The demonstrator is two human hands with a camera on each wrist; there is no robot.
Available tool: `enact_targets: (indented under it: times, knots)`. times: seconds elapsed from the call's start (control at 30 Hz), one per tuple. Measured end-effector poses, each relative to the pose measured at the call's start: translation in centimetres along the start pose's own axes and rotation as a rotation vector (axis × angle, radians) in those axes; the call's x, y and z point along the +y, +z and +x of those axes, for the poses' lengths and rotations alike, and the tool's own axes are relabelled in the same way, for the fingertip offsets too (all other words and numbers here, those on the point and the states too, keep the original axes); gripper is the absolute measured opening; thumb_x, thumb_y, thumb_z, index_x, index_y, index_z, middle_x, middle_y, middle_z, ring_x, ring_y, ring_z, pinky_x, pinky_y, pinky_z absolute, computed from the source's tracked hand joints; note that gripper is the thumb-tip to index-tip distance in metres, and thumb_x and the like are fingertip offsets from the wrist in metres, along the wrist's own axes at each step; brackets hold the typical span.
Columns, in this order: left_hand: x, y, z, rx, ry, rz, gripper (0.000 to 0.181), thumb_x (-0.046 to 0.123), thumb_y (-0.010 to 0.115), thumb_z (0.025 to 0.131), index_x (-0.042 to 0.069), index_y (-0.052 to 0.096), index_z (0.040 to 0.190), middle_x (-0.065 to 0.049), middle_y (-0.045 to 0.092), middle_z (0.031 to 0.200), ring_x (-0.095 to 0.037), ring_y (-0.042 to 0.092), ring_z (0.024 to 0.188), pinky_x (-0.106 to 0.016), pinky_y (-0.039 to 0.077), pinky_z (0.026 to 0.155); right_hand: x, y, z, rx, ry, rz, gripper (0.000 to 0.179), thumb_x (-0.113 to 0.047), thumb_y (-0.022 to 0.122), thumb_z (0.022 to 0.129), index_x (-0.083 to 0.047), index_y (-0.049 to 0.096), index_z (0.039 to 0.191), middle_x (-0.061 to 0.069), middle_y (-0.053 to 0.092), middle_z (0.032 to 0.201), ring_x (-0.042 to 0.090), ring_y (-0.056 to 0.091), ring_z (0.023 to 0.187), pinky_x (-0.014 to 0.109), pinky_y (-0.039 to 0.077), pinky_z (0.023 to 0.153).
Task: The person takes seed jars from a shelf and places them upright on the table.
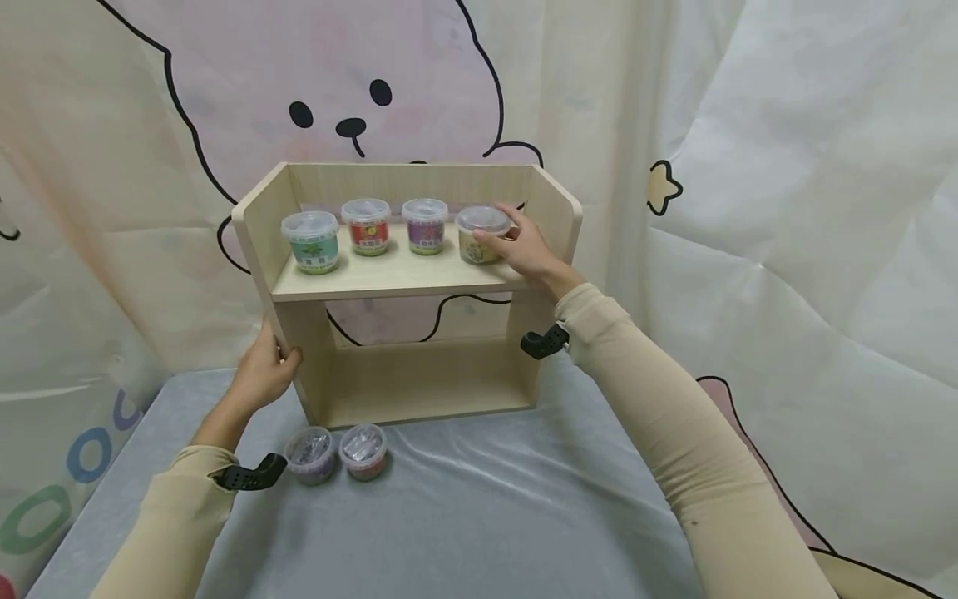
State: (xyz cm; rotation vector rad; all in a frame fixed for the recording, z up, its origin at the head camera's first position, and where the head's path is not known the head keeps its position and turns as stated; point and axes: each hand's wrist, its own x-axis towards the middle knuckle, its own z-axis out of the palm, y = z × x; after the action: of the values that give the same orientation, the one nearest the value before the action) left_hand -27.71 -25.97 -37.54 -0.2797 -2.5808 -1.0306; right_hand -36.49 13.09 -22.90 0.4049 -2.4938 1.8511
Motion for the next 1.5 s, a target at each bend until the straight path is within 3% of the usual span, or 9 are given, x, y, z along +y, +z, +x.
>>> enact_targets:
  times: [0.5,0.87,1.23,1.5]
  knots:
    - [0.1,0.4,-0.2,-0.020,-0.008,0.004,0.061,0.004,0.050,0.095,-0.001,0.023,0.149,-0.040,0.055,0.128,-0.054,0.058,0.113,-0.065,0.048,0.089,0.0,-1.5,-2.0,-0.041,0.017,0.083,0.073,-0.017,0.067,0.097,-0.018,0.030,0.159,0.016,0.041,0.159,0.025,0.040,0.147,0.041,0.033,0.123]
    - [0.1,0.1,-0.1,-0.033,0.000,0.015,0.069,0.007,0.047,0.097,0.004,0.012,0.157,-0.040,0.049,0.137,-0.058,0.056,0.117,-0.068,0.048,0.090,-0.5,-1.8,-4.0,-0.119,-0.018,0.038,0.074,-0.017,0.068,0.096,-0.020,0.030,0.159,0.017,0.046,0.154,0.024,0.046,0.141,0.043,0.035,0.121]
    - [-0.2,-0.2,-0.3,-0.032,-0.004,-0.022,0.071,0.005,0.048,0.097,0.004,0.011,0.157,-0.040,0.045,0.142,-0.060,0.050,0.125,-0.071,0.044,0.097,-1.2,-0.4,-5.9,-0.227,-0.157,0.046,0.065,-0.004,0.066,0.094,-0.012,0.041,0.154,0.005,0.057,0.131,0.011,0.062,0.110,0.019,0.053,0.090]
    - [-0.1,-0.2,0.0,-0.037,-0.007,-0.035,0.072,0.005,0.047,0.097,0.005,0.010,0.158,-0.040,0.044,0.143,-0.060,0.049,0.127,-0.071,0.043,0.101,-1.2,0.3,-7.3,-0.253,-0.128,0.085,0.068,0.005,0.061,0.095,-0.008,0.034,0.156,0.014,0.056,0.136,0.008,0.062,0.108,0.020,0.054,0.090]
